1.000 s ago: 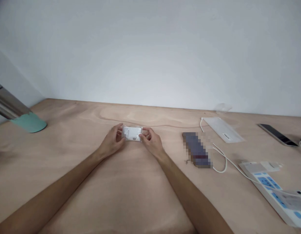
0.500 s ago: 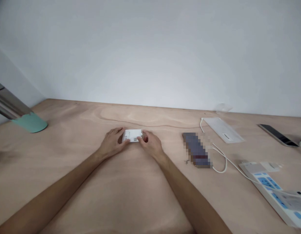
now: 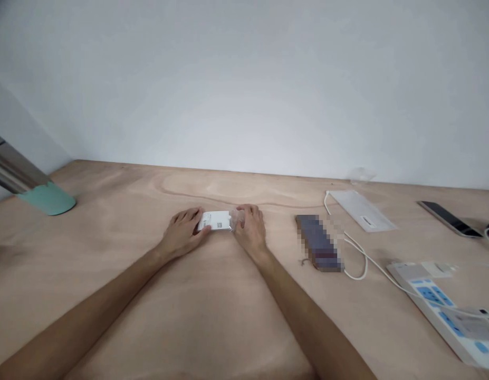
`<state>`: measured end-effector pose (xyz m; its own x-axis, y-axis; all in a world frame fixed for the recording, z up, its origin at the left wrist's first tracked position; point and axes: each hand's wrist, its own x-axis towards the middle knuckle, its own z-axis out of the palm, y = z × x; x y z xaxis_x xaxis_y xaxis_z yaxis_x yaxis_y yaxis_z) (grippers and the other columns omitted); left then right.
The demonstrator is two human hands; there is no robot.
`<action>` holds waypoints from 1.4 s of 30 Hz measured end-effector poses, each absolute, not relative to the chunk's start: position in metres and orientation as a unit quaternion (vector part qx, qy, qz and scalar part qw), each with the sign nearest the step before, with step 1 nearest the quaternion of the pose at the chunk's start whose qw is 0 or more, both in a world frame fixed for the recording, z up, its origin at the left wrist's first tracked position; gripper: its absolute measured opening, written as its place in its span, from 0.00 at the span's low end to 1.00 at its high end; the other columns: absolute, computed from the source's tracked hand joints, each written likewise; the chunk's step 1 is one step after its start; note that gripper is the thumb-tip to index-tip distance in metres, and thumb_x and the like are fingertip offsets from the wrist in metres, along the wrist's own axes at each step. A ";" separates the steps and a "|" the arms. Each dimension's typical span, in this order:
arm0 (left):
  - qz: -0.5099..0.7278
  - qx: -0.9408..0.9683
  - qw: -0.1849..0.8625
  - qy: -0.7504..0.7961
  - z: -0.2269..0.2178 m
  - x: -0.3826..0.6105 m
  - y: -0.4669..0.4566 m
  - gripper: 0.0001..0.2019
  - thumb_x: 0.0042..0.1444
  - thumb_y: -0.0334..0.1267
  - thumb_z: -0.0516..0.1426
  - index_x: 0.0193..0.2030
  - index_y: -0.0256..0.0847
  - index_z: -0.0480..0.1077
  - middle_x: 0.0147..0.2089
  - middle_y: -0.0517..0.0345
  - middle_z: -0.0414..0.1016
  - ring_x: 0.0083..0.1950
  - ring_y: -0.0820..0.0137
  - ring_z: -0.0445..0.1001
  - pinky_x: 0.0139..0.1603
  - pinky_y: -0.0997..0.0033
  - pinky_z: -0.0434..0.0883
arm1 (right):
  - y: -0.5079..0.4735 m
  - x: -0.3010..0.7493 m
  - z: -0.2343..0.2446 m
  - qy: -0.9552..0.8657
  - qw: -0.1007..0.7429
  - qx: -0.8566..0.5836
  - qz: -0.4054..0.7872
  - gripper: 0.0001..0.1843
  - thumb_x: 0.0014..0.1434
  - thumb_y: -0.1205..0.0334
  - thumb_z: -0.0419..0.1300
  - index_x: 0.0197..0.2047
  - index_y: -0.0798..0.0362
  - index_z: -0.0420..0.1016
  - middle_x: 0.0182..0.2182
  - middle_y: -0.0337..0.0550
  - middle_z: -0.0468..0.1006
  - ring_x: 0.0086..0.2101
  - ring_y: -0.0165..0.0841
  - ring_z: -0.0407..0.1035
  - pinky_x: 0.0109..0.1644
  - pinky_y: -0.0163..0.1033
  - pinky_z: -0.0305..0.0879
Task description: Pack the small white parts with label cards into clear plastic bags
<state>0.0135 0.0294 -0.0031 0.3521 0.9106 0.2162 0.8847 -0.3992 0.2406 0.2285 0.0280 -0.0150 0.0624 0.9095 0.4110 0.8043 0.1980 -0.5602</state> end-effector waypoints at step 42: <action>0.159 0.874 0.047 0.457 -0.006 0.010 0.031 0.21 0.61 0.39 0.45 0.60 0.37 0.58 0.60 0.46 0.64 0.61 0.59 0.60 0.62 0.54 0.59 | 0.036 0.241 -0.022 -0.650 0.451 -0.503 0.349 0.13 0.46 0.60 0.64 0.38 0.53 0.78 0.36 0.43 0.78 0.35 0.33 0.72 0.40 0.37 0.68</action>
<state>0.0102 0.0312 -0.0056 0.5324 0.8135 0.2342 0.7834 -0.5783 0.2277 0.2409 0.0362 -0.0222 -0.0874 0.9683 0.2341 0.3394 0.2499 -0.9068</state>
